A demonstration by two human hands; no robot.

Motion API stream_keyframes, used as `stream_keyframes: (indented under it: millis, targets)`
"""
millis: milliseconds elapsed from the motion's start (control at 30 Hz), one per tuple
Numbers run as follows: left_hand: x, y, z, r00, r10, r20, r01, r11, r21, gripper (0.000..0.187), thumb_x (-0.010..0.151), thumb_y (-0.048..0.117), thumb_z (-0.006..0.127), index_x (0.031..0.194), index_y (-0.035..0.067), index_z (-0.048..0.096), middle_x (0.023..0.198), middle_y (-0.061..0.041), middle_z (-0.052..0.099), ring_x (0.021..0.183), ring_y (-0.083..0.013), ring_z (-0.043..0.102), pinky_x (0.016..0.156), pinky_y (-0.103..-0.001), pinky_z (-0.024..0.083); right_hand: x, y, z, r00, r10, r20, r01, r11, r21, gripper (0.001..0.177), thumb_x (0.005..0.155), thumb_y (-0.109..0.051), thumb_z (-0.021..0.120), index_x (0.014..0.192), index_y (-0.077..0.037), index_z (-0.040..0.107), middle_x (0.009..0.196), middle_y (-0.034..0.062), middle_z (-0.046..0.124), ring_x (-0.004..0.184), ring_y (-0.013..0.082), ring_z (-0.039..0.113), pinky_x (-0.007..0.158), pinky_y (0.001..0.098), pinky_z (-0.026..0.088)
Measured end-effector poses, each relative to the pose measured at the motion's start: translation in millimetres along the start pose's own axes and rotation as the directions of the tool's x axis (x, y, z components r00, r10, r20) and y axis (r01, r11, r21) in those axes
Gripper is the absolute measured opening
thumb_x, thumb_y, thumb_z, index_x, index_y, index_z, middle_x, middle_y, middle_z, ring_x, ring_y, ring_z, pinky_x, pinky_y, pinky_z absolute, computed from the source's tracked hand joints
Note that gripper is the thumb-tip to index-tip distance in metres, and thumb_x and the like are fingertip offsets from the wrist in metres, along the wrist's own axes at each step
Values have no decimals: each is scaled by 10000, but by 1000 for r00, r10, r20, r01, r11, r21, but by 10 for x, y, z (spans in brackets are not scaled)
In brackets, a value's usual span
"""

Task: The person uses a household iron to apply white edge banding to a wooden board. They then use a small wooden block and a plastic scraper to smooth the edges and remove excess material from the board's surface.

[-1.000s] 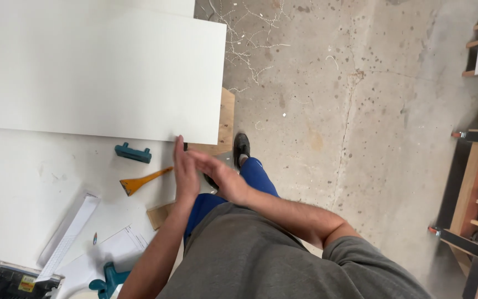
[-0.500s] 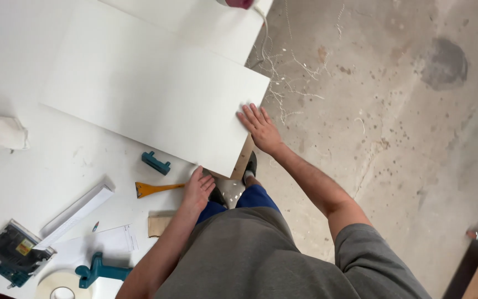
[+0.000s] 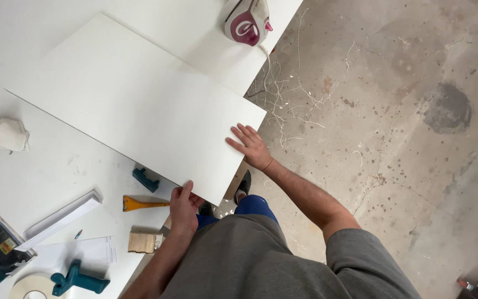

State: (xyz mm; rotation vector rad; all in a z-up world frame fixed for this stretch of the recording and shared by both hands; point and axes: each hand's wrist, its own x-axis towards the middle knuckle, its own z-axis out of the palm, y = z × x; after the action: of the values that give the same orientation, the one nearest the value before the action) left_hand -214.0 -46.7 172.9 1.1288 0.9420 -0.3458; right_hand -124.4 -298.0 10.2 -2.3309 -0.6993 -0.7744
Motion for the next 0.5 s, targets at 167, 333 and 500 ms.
stream_keyframes:
  millis: [167, 333, 500]
  targets:
    - [-660, 609, 818, 917, 312, 249, -331, 943, 35, 239, 1022, 215, 657, 1089, 40, 510, 984, -116, 537, 956, -244, 607, 879, -427, 578, 473, 165, -395, 985, 141, -100, -113, 963, 244, 327, 989, -142, 596, 1277, -183, 746, 1337, 104, 698, 1241, 367, 648, 1049, 487, 505]
    - [-125, 771, 1464, 671, 474, 570, -545, 837, -55, 422, 1057, 266, 584, 1320, -56, 515, 1218, -236, 639, 1207, -366, 650, 1042, -546, 549, 752, 435, -672, 926, 358, -118, -200, 732, 652, 390, 816, -40, 836, 1183, 51, 740, 1170, 234, 737, 1139, 451, 681, 1004, 546, 513]
    - [1250, 615, 1493, 876, 315, 366, -398, 901, 175, 483, 1037, 337, 674, 1316, -46, 576, 1195, -194, 670, 1109, -297, 690, 976, -467, 594, 1072, 377, -893, 704, 698, -132, -505, 623, 597, 274, 810, -117, 928, 1054, -105, 804, 948, 74, 783, 933, 168, 722, 865, 398, 553]
